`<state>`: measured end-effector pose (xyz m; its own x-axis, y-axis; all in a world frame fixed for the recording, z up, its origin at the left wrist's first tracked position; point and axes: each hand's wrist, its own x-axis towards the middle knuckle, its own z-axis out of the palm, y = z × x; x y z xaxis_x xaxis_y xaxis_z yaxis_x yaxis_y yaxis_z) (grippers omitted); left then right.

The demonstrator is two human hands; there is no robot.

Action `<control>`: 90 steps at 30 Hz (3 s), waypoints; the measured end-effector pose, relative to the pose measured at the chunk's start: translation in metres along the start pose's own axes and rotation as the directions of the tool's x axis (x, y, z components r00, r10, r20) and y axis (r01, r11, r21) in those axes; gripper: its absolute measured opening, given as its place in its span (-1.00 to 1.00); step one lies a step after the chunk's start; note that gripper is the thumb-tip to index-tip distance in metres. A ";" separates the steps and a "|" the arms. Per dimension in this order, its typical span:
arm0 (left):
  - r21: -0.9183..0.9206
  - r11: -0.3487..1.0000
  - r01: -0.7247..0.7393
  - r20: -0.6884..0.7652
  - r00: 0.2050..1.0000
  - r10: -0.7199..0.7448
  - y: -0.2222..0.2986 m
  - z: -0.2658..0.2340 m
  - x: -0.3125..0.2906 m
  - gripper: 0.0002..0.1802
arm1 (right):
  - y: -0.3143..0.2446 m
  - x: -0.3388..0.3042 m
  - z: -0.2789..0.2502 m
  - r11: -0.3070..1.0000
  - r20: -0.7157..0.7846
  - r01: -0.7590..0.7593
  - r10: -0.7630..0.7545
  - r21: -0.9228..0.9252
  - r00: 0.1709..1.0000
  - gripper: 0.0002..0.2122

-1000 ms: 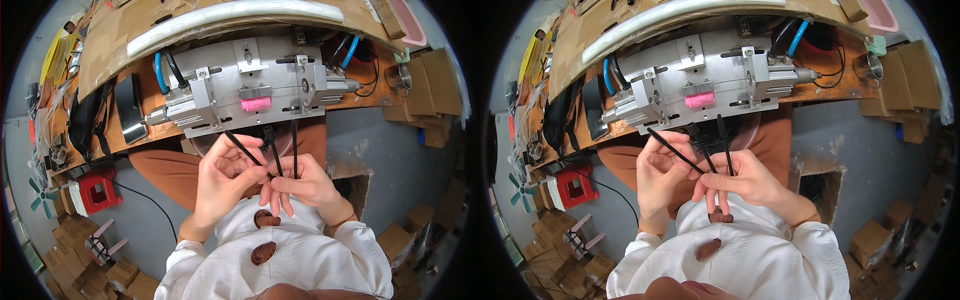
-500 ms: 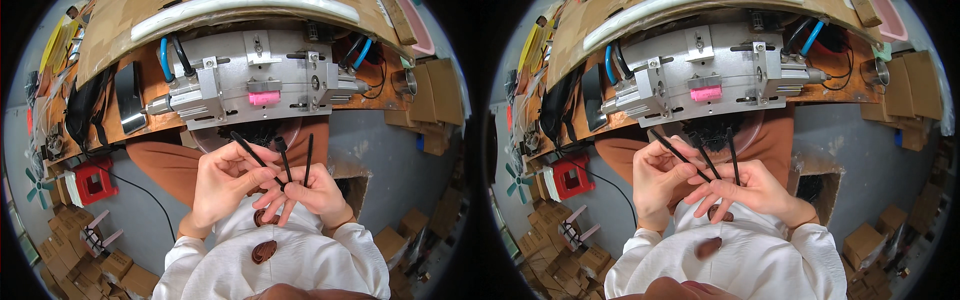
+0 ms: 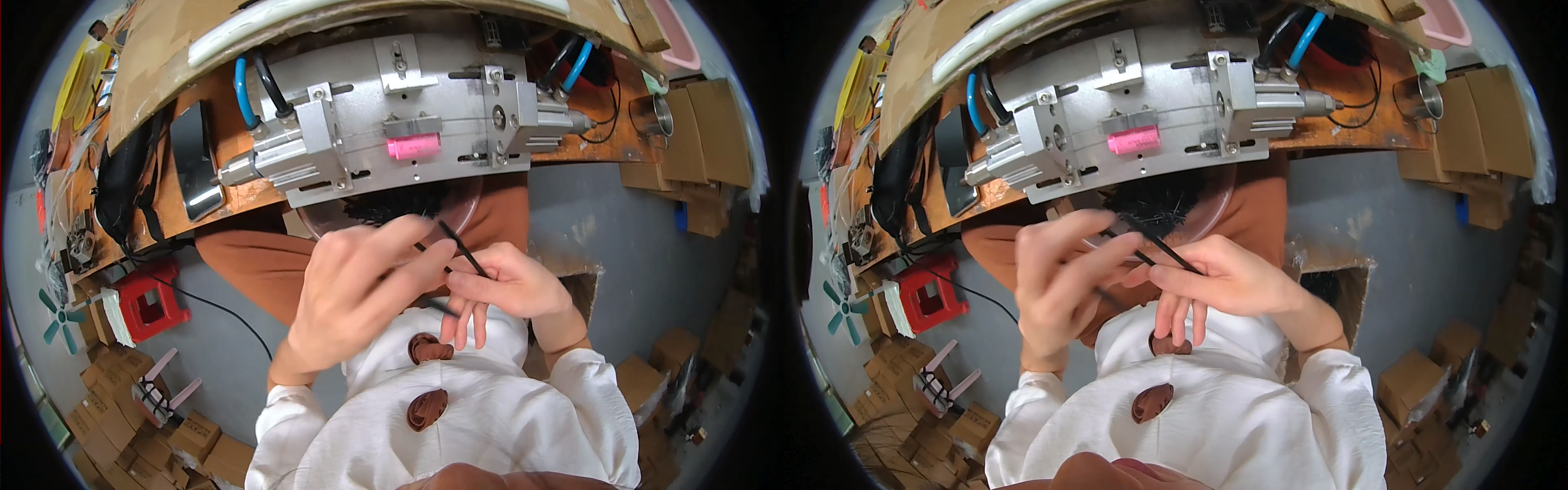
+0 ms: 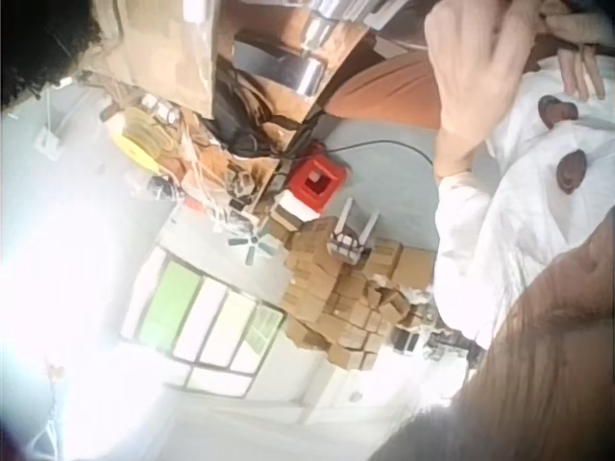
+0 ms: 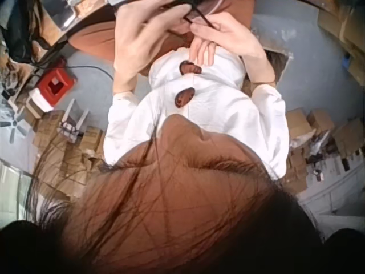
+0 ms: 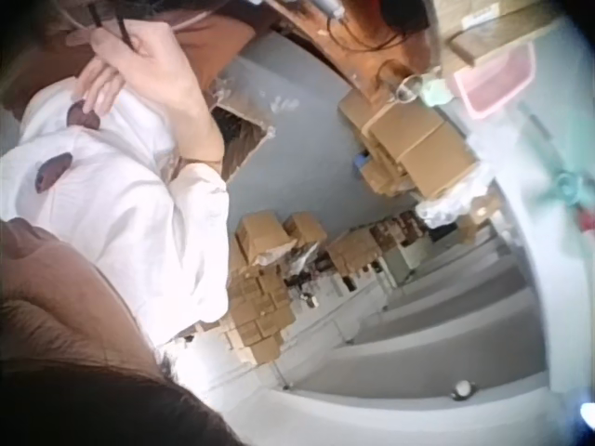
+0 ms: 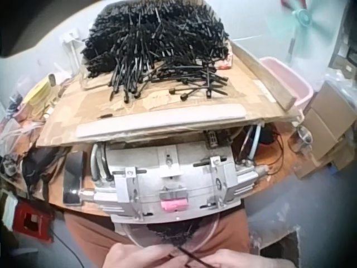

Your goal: The person picks up mascara brushes one at a time from a pile and inserts them into a pneumatic machine for processing. After each cycle, the person removes the brush and drops it into a bowl below the workspace.

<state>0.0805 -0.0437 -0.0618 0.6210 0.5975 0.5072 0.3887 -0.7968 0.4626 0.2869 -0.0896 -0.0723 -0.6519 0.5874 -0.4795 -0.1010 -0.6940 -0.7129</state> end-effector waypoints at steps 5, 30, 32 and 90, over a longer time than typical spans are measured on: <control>0.015 0.999 -0.039 0.132 0.991 0.037 -0.013 0.005 0.008 -0.68 | -0.011 -0.001 -0.008 0.995 0.022 -0.005 0.002 0.102 1.000 -0.55; -0.827 -0.244 0.506 0.559 0.700 -0.444 0.003 0.002 -0.055 -0.74 | 0.164 0.191 -0.071 -0.132 -0.071 -0.131 -0.385 -0.983 0.920 -0.86; -0.848 -0.238 0.474 0.528 0.708 -0.470 0.006 0.003 -0.055 -0.71 | 0.157 0.180 -0.068 0.047 -0.130 -0.122 -0.440 -0.991 0.889 -0.86; -0.952 -0.132 0.275 0.299 0.757 -0.581 -0.013 0.030 -0.031 -0.91 | 0.033 0.024 0.005 0.986 -0.480 0.083 -0.142 -0.142 0.866 -0.65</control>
<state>0.0767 -0.0544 -0.1058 0.4477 0.8883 -0.1021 -0.5286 0.3550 0.7711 0.2644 -0.1007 -0.1049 -0.1895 0.8067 -0.5598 -0.0468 -0.5769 -0.8155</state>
